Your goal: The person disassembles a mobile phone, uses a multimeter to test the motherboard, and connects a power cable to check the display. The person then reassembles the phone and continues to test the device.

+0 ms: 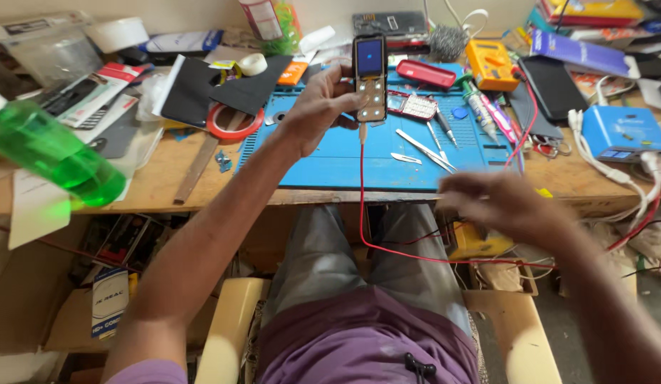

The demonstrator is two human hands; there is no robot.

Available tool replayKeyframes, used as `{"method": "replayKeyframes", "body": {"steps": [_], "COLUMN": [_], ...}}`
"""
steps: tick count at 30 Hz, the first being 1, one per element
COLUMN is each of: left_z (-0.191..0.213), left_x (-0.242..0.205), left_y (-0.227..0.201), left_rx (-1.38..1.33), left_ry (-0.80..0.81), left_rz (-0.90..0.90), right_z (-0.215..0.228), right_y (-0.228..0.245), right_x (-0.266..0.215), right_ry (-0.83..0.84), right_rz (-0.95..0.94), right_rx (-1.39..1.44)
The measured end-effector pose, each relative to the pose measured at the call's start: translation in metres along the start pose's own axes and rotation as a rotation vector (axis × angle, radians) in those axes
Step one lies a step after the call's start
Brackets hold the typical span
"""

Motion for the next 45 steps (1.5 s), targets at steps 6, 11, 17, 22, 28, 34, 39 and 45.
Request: {"method": "replayKeyframes", "body": {"steps": [6,11,17,22,28,34,39,45], "left_z": [0.008,0.032,0.041,0.028,0.013,0.011,0.009,0.013], "left_x": [0.047,0.078,0.113,0.102,0.086,0.08,0.079,0.079], "left_y": [0.02,0.037,0.055,0.059,0.049,0.047,0.052,0.055], "left_rx": [0.086,0.136,0.07,0.02,0.05,0.036,-0.095,-0.052], "left_ry": [0.032,-0.027,-0.024,-0.064,-0.095,-0.099,-0.083,-0.074], "left_rz": [0.107,0.154,0.132,0.086,0.177,0.211,0.238,0.283], "right_z": [0.07,0.069,0.056,0.026,0.009,0.003,0.0,-0.001], "right_y": [0.023,-0.005,-0.023,-0.04,-0.053,-0.053,-0.057,-0.059], "right_x": [0.112,0.203,0.269,0.272,0.263,0.256,0.256,0.255], "right_ry": [-0.282,-0.135,0.03,0.209,0.227,0.247,0.238,0.244], "right_rz": [0.144,0.129,0.097,0.031,-0.088,-0.175,-0.199,-0.245], "right_rx": [0.205,0.436,0.709,0.812,0.93,0.965,0.993,0.959]}}
Point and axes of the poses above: each hand's wrist, its own x-axis towards the middle knuckle, its own z-axis out of the back of the hand, y = z × x, the point moved 4 cm from there along x, towards the middle knuckle, and after that the axes turned 9 degrees about x, right-handed, at the moved point
